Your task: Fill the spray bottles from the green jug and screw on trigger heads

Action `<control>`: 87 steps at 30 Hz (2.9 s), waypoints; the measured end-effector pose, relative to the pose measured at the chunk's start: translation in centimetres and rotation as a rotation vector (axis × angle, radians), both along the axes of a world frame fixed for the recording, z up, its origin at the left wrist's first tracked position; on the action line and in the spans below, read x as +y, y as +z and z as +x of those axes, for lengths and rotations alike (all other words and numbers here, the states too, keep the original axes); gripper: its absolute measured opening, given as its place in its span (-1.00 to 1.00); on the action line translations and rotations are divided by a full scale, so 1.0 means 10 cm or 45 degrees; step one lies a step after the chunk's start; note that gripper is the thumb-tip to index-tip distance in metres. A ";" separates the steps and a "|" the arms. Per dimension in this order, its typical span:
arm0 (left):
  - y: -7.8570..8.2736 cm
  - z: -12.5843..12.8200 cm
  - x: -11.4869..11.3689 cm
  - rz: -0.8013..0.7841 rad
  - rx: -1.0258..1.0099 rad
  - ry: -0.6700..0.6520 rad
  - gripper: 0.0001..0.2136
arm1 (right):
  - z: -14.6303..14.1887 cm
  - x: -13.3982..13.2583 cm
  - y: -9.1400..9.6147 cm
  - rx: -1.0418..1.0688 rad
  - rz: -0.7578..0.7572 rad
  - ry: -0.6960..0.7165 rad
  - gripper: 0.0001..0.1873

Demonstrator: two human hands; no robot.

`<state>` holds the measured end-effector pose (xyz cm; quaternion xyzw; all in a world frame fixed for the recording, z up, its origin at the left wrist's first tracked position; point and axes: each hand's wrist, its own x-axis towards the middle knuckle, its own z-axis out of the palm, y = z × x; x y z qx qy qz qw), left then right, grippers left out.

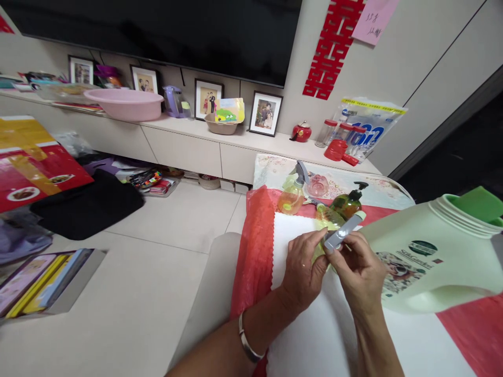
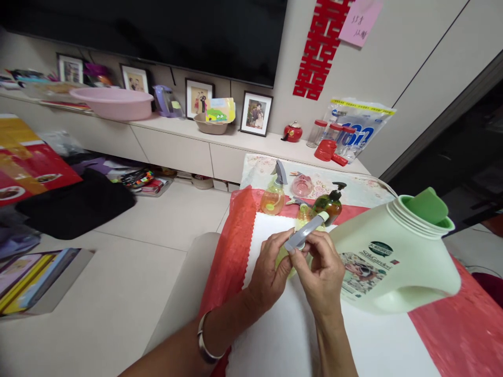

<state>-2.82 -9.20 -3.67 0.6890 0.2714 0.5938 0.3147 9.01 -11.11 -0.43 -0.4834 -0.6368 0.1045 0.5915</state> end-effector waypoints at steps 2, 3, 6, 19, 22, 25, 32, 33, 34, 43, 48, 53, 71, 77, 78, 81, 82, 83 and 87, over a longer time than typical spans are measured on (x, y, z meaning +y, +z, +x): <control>0.01 0.00 0.00 -0.036 -0.001 -0.008 -0.63 | -0.03 0.00 -0.04 0.075 -0.008 0.003 -0.82; 0.01 0.00 0.00 -0.061 0.001 -0.007 -0.64 | -0.04 0.00 -0.06 0.107 -0.013 0.000 -0.81; 0.02 0.00 -0.01 -0.101 -0.004 -0.011 -0.63 | -0.04 -0.04 -0.10 0.146 -0.049 -0.016 -0.78; 0.06 -0.02 0.00 -0.119 0.118 0.006 -0.64 | -0.17 -0.02 -0.25 0.541 -0.111 -0.142 -0.58; 0.06 -0.01 0.00 -0.081 0.113 0.027 -0.63 | -0.20 -0.03 -0.24 0.597 -0.169 -0.093 -0.59; 0.05 0.00 0.00 -0.047 0.120 0.054 -0.62 | -0.21 -0.02 -0.20 0.625 -0.206 -0.050 -0.65; 0.04 0.00 -0.01 -0.038 0.126 0.083 -0.61 | -0.29 -0.01 -0.15 0.779 -0.235 -0.004 -0.63; 0.04 0.01 -0.01 -0.035 0.120 0.080 -0.62 | -0.29 -0.02 -0.15 0.783 -0.243 0.006 -0.62; 0.04 0.01 -0.01 -0.031 0.115 0.079 -0.62 | -0.29 -0.02 -0.16 0.784 -0.249 0.019 -0.60; 0.03 0.01 0.00 0.024 0.140 0.140 -0.64 | -0.22 -0.02 -0.23 0.831 -0.215 0.078 -0.62; 0.03 0.02 0.00 0.039 0.140 0.134 -0.66 | -0.27 -0.02 -0.22 0.873 -0.201 0.081 -0.57; -0.03 0.04 0.01 0.082 0.162 0.242 -0.66 | -0.26 -0.03 -0.24 0.897 -0.231 0.159 -0.64; -0.06 0.04 0.01 0.055 0.215 0.230 -0.63 | -0.24 0.01 -0.21 1.032 -0.291 0.190 -0.61; -0.05 0.04 0.01 0.093 0.199 0.237 -0.62 | -0.23 0.01 -0.22 1.034 -0.283 0.175 -0.55; -0.05 0.05 0.01 0.099 0.199 0.244 -0.62 | -0.23 0.01 -0.23 1.033 -0.285 0.178 -0.57; -0.06 0.05 0.01 0.080 0.198 0.254 -0.63 | -0.23 0.01 -0.25 1.028 -0.297 0.202 -0.64; -0.06 0.05 0.00 0.056 0.195 0.248 -0.62 | -0.24 0.01 -0.24 1.026 -0.297 0.208 -0.65; -0.06 0.04 0.00 0.027 0.190 0.234 -0.62 | -0.24 0.02 -0.24 1.022 -0.295 0.212 -0.65; -0.05 0.04 -0.01 -0.017 0.155 0.189 -0.60 | -0.24 0.03 -0.22 1.005 -0.270 0.216 -0.56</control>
